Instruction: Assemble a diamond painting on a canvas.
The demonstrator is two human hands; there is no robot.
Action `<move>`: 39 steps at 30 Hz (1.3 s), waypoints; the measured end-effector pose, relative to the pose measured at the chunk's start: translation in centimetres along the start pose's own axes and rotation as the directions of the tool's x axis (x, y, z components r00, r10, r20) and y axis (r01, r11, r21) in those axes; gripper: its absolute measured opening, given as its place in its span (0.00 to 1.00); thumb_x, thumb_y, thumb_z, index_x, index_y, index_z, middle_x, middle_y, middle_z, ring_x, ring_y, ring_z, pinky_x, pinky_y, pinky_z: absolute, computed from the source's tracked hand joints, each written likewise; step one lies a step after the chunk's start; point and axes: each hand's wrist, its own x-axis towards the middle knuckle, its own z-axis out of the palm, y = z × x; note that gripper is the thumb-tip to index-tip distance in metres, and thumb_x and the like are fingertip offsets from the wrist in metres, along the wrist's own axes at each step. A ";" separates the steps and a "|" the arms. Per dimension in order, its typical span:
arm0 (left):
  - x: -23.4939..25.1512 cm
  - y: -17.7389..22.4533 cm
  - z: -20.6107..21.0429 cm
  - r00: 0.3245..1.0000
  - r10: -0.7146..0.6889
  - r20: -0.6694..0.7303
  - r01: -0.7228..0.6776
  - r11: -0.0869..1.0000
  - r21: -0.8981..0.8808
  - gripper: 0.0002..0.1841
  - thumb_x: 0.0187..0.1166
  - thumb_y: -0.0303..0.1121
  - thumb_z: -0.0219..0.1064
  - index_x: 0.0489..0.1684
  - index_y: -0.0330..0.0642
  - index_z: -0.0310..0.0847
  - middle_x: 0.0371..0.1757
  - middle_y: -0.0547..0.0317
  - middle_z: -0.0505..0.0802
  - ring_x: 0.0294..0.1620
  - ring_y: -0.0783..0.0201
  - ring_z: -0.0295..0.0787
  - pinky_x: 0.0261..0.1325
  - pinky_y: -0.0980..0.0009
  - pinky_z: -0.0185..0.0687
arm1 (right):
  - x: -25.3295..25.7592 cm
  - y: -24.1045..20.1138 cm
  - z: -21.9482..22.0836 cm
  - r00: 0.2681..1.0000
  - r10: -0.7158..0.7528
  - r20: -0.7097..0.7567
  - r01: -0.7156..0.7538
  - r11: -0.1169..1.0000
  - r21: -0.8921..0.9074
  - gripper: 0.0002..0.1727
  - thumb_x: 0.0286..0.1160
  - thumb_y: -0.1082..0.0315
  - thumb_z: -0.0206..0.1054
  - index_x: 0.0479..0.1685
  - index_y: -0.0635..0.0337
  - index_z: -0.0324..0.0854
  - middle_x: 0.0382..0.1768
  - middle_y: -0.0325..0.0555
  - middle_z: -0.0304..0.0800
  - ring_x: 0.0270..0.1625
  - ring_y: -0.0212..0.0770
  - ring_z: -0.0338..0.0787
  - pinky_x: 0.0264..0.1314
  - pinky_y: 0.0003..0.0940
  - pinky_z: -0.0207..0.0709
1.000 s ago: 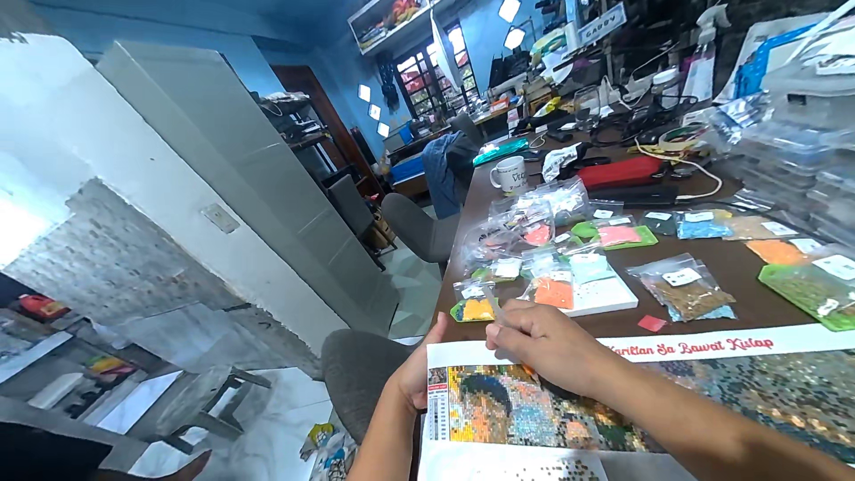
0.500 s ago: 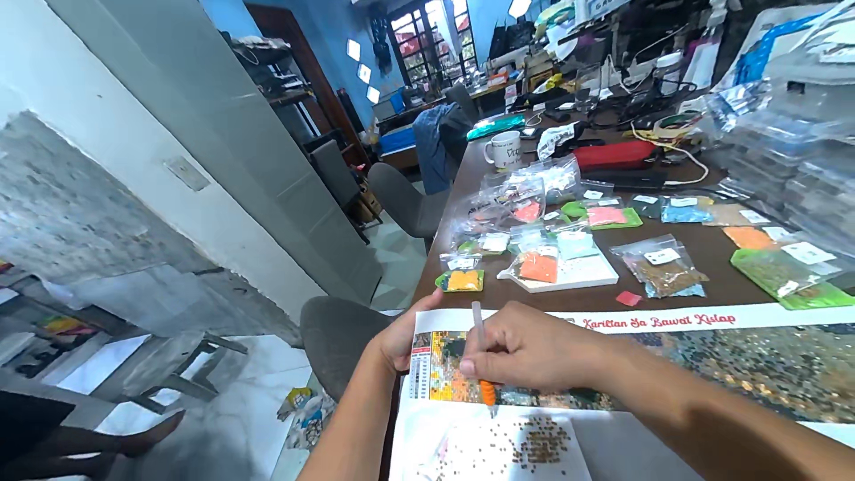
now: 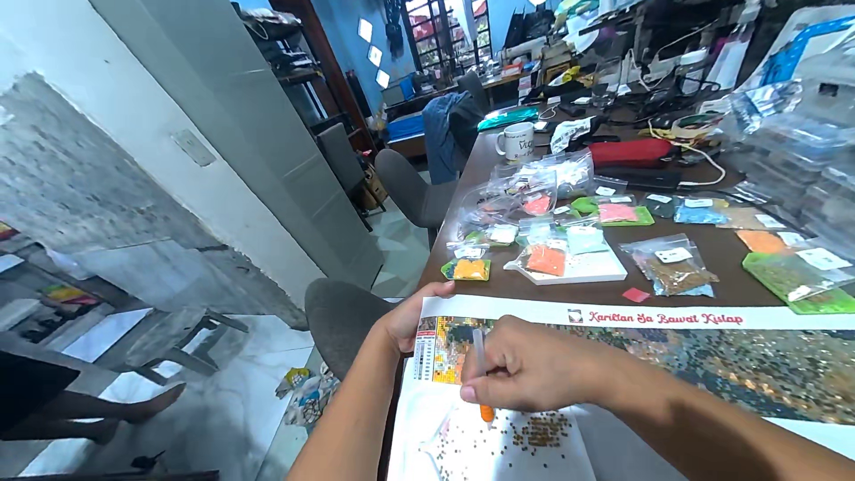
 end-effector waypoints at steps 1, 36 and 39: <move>0.1 0.1 -0.2 1.000 0.003 0.020 -0.003 1.000 0.008 0.30 0.90 0.49 0.32 0.40 0.52 0.87 0.35 0.60 0.97 0.36 0.71 0.95 0.41 0.74 0.92 | 0.0 -0.2 0.1 1.000 0.007 0.015 -0.007 1.000 -0.010 0.18 0.88 0.59 0.59 0.37 0.64 0.87 0.21 0.33 0.77 0.23 0.20 0.70 0.26 0.20 0.61; 0.0 0.1 -0.2 1.000 0.025 0.000 -0.025 0.999 0.046 0.28 0.88 0.48 0.36 0.39 0.52 0.88 0.35 0.60 0.97 0.35 0.72 0.95 0.40 0.74 0.92 | 0.4 -0.3 0.9 0.996 -0.017 0.089 0.023 0.997 -0.067 0.18 0.89 0.59 0.58 0.37 0.64 0.86 0.21 0.37 0.76 0.23 0.25 0.70 0.25 0.23 0.60; 0.1 0.2 -0.4 1.000 0.018 0.007 -0.018 0.999 0.042 0.28 0.88 0.48 0.36 0.39 0.52 0.87 0.35 0.60 0.97 0.35 0.72 0.96 0.40 0.74 0.92 | 0.5 -0.3 0.8 0.997 -0.006 0.082 0.013 0.997 -0.076 0.19 0.89 0.59 0.58 0.38 0.64 0.86 0.22 0.37 0.77 0.23 0.25 0.71 0.25 0.24 0.61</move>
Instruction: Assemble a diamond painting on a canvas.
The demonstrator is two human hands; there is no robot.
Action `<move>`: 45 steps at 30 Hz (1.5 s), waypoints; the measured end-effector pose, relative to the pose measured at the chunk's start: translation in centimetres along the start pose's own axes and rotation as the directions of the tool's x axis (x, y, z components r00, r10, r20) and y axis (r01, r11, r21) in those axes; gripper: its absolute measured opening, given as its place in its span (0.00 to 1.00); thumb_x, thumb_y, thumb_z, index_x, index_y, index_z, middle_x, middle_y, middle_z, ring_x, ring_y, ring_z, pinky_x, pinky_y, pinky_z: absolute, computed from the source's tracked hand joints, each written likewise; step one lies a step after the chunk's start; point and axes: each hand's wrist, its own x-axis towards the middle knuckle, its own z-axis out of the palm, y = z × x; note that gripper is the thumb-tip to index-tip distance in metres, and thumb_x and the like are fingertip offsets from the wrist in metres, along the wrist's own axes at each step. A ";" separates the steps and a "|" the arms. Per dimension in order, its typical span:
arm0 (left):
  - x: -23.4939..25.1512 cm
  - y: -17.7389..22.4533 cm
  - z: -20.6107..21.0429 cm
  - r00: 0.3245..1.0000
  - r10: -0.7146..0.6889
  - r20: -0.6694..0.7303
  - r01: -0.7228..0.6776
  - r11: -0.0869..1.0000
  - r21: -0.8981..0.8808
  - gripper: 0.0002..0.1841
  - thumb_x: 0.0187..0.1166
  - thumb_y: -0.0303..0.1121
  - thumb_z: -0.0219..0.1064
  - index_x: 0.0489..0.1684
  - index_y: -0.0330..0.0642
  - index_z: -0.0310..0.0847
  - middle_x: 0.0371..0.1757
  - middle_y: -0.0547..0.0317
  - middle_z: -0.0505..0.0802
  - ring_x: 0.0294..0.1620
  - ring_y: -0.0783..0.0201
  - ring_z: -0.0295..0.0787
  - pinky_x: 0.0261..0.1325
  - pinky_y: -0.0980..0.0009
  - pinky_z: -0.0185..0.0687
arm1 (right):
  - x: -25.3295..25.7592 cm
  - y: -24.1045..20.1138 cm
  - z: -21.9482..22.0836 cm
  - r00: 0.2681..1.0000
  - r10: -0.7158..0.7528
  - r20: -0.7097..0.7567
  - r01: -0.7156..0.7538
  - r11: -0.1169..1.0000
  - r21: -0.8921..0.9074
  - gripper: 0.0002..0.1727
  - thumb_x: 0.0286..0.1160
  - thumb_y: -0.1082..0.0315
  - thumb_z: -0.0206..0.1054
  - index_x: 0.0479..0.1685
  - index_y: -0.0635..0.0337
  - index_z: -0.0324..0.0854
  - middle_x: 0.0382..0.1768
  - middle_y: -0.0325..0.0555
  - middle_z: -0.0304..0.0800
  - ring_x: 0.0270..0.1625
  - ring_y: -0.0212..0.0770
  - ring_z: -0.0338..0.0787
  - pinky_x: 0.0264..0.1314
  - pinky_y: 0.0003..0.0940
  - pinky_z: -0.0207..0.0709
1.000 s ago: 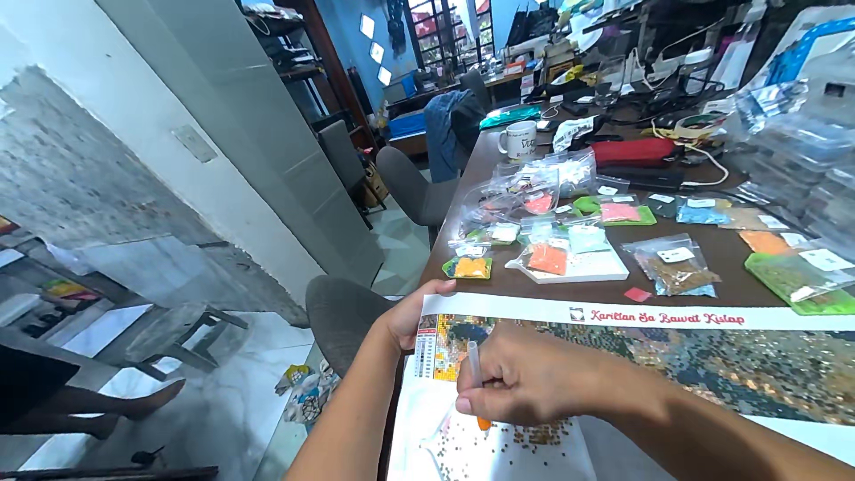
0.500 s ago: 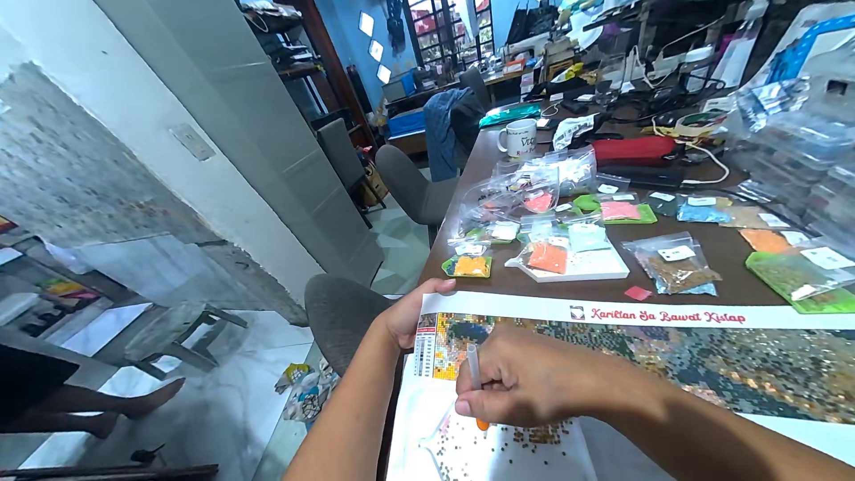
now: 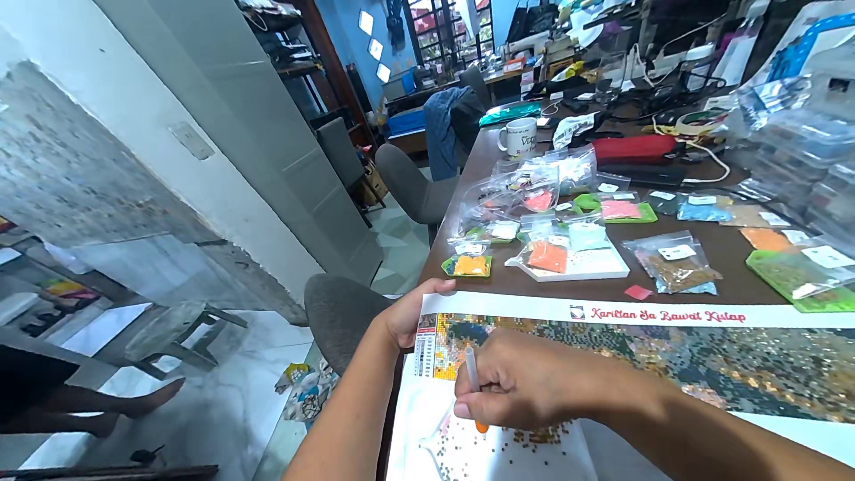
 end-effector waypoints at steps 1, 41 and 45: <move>0.0 0.0 0.0 1.000 -0.005 -0.003 0.005 1.000 0.002 0.29 0.89 0.48 0.35 0.38 0.52 0.88 0.34 0.61 0.97 0.35 0.72 0.95 0.39 0.75 0.92 | 0.0 -0.1 -0.1 1.000 0.012 -0.003 -0.012 1.000 0.007 0.19 0.89 0.58 0.57 0.38 0.64 0.86 0.22 0.37 0.77 0.23 0.25 0.71 0.26 0.24 0.61; 0.3 0.0 -0.1 0.985 -0.092 -0.144 0.099 0.994 0.042 0.33 0.93 0.46 0.26 0.42 0.46 0.85 0.36 0.58 0.96 0.37 0.69 0.95 0.43 0.73 0.91 | 0.0 5.9 0.9 0.708 -0.219 -0.672 0.130 0.975 -0.180 0.19 0.87 0.61 0.57 0.32 0.63 0.87 0.26 0.38 0.85 0.28 0.19 0.77 0.32 0.13 0.69; 0.3 0.0 -0.1 0.987 -0.089 -0.136 0.094 0.995 0.033 0.32 0.92 0.46 0.27 0.43 0.46 0.85 0.36 0.58 0.96 0.37 0.70 0.95 0.43 0.73 0.91 | 0.0 5.9 0.9 0.704 -0.220 -0.675 0.139 0.975 -0.173 0.18 0.86 0.62 0.57 0.32 0.63 0.87 0.27 0.38 0.85 0.29 0.18 0.77 0.33 0.12 0.70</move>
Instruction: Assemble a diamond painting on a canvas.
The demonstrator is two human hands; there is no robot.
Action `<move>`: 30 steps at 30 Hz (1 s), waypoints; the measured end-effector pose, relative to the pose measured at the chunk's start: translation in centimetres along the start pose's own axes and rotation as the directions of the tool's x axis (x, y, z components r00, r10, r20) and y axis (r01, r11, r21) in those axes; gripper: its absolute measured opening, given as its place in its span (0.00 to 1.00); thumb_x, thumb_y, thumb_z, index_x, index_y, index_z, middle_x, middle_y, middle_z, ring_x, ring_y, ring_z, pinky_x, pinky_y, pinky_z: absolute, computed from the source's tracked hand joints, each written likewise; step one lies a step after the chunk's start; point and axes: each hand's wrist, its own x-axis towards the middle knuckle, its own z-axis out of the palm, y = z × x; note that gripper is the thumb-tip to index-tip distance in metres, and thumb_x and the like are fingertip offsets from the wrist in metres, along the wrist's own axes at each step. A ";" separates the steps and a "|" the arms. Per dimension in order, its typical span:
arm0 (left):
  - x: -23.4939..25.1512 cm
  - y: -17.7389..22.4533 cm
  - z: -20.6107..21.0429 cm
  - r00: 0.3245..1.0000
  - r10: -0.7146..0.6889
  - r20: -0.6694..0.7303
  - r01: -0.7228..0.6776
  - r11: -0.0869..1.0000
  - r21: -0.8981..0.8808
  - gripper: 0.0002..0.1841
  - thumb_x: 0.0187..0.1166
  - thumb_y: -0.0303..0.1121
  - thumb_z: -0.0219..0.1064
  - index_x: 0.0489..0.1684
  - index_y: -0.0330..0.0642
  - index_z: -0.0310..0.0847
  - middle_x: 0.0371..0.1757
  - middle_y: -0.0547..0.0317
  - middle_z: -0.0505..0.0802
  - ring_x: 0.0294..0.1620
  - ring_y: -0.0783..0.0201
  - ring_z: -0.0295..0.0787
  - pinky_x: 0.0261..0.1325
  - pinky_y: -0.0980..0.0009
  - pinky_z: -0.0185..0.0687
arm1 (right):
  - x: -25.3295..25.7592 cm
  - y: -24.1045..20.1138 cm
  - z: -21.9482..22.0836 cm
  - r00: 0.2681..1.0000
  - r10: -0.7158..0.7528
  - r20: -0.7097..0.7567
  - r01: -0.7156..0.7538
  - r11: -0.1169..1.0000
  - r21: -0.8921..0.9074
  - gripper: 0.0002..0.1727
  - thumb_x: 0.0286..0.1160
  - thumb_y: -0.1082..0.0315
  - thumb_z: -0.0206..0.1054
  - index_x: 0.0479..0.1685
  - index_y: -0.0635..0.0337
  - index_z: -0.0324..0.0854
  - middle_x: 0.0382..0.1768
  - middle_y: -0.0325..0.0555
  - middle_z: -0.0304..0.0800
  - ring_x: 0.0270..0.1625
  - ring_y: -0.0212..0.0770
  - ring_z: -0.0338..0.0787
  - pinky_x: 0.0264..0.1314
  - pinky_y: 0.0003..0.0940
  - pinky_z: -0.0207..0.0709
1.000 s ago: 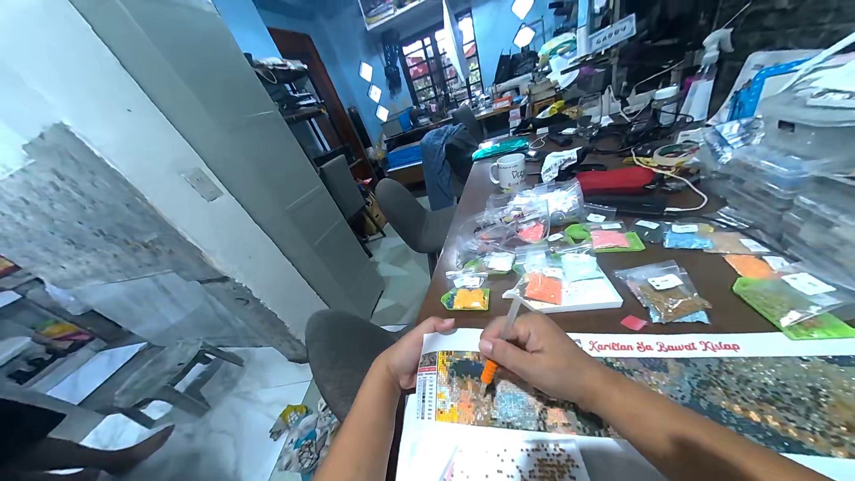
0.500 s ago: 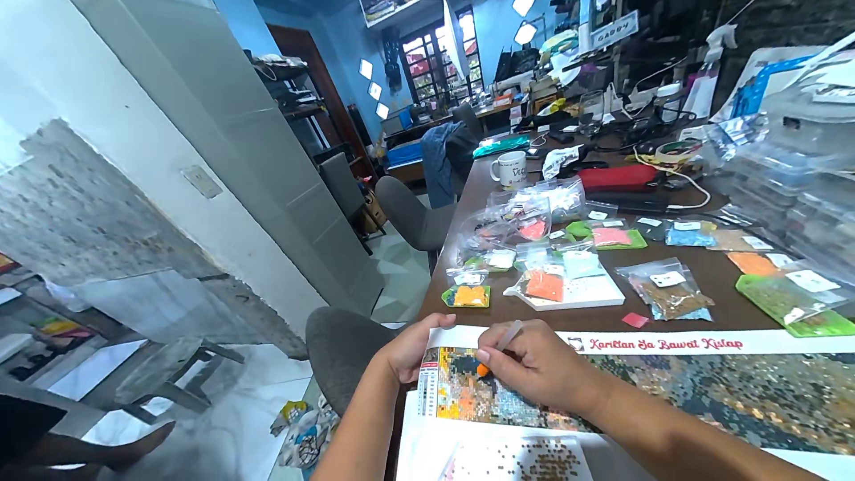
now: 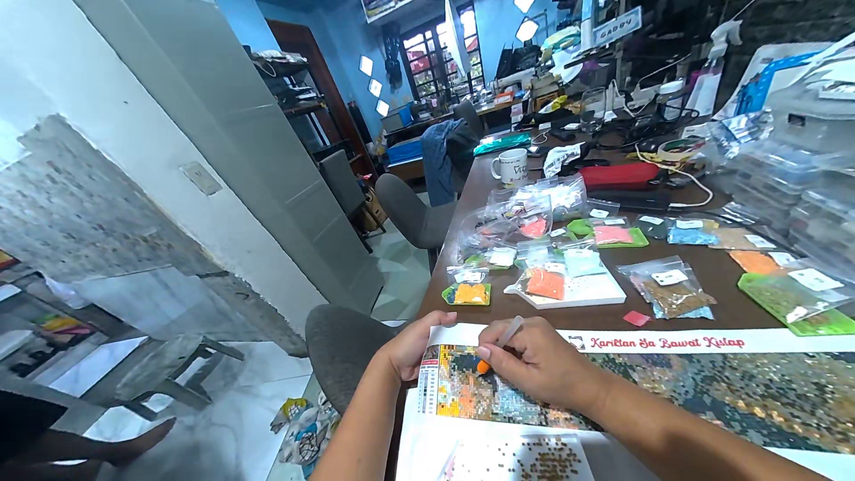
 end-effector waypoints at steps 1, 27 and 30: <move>0.0 0.0 0.0 1.000 0.002 -0.004 -0.002 1.000 -0.002 0.32 0.92 0.46 0.27 0.43 0.46 0.85 0.36 0.58 0.96 0.37 0.70 0.95 0.43 0.73 0.91 | 0.0 0.0 0.0 1.000 0.004 0.001 -0.004 1.000 0.004 0.18 0.86 0.62 0.57 0.32 0.63 0.86 0.26 0.38 0.85 0.28 0.18 0.77 0.33 0.12 0.69; 0.0 -0.1 -0.2 0.998 0.026 0.049 -0.025 0.999 -0.027 0.31 0.91 0.46 0.30 0.41 0.48 0.86 0.36 0.59 0.96 0.38 0.70 0.95 0.43 0.73 0.91 | -0.1 -0.1 0.1 0.997 -0.056 0.048 0.058 0.997 -0.052 0.19 0.88 0.63 0.56 0.34 0.65 0.87 0.29 0.43 0.86 0.29 0.24 0.79 0.34 0.16 0.71; 0.0 -0.1 -0.1 0.998 0.034 0.045 -0.033 0.999 -0.013 0.32 0.91 0.44 0.28 0.40 0.49 0.86 0.35 0.60 0.96 0.37 0.71 0.95 0.44 0.74 0.91 | -0.1 -0.1 0.2 0.987 -0.148 0.066 0.155 0.982 -0.108 0.17 0.87 0.65 0.56 0.35 0.65 0.87 0.31 0.45 0.89 0.32 0.28 0.83 0.38 0.19 0.76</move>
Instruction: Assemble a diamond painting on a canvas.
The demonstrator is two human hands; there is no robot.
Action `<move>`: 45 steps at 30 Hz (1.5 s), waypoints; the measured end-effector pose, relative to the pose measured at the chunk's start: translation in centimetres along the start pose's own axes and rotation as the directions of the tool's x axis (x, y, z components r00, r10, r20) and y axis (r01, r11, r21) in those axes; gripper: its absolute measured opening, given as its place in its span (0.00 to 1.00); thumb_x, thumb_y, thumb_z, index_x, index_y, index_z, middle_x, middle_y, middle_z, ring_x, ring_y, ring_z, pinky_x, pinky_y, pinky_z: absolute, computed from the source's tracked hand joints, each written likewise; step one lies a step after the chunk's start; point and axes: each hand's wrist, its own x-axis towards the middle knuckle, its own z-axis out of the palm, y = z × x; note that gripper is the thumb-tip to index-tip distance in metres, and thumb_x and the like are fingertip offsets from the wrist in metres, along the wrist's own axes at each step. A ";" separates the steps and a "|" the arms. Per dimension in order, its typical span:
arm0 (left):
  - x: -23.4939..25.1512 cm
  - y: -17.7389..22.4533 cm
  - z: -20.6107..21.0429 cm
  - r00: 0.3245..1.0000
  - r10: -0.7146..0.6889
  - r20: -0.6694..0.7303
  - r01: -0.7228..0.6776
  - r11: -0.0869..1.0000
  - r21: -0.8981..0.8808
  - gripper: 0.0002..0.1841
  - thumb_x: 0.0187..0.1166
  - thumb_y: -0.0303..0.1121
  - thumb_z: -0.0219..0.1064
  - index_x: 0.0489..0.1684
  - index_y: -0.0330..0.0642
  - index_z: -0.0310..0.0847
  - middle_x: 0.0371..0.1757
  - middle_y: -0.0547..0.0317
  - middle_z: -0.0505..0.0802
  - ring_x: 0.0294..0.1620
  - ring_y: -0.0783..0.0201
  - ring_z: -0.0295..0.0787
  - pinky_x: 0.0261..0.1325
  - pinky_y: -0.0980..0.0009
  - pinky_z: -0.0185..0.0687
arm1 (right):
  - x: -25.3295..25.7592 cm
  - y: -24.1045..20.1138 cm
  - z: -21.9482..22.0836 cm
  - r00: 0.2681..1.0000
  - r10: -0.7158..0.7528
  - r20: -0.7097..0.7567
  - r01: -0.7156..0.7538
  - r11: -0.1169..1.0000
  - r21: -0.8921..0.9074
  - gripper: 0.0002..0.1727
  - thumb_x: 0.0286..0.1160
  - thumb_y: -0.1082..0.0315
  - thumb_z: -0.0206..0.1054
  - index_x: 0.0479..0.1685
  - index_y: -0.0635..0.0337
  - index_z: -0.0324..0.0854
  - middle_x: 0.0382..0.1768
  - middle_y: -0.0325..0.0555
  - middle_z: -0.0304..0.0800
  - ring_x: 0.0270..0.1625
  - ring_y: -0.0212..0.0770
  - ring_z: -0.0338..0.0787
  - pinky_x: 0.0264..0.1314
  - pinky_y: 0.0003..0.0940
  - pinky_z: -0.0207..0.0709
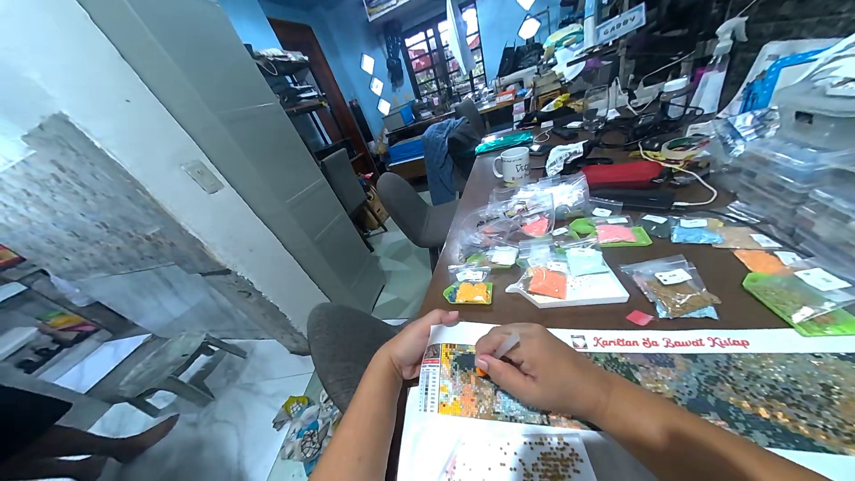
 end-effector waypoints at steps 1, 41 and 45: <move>0.0 0.0 0.0 1.000 0.003 -0.004 -0.003 1.000 -0.003 0.32 0.91 0.44 0.27 0.40 0.48 0.86 0.35 0.59 0.96 0.37 0.71 0.95 0.43 0.74 0.91 | 0.0 0.0 0.0 1.000 -0.028 0.006 0.028 0.999 -0.023 0.16 0.86 0.66 0.56 0.36 0.64 0.87 0.31 0.45 0.89 0.33 0.29 0.84 0.39 0.19 0.77; -0.8 -0.6 -1.5 0.981 0.083 0.175 -0.106 0.986 0.129 0.29 0.53 0.64 0.83 0.46 0.57 0.91 0.43 0.69 0.98 0.45 0.74 0.95 0.53 0.73 0.90 | 0.0 0.0 -0.5 0.986 0.167 -0.029 -0.163 0.981 0.109 0.18 0.85 0.62 0.58 0.35 0.64 0.88 0.29 0.41 0.88 0.31 0.19 0.80 0.36 0.13 0.73; -0.1 -0.4 -1.8 0.964 -0.019 0.264 -0.054 0.962 0.267 0.22 0.61 0.25 0.71 0.56 0.51 0.80 0.47 0.71 0.97 0.47 0.74 0.94 0.55 0.71 0.91 | -0.1 0.0 -0.2 0.991 0.133 -0.024 -0.130 0.987 0.094 0.18 0.87 0.63 0.57 0.34 0.65 0.87 0.28 0.43 0.87 0.29 0.23 0.79 0.34 0.16 0.71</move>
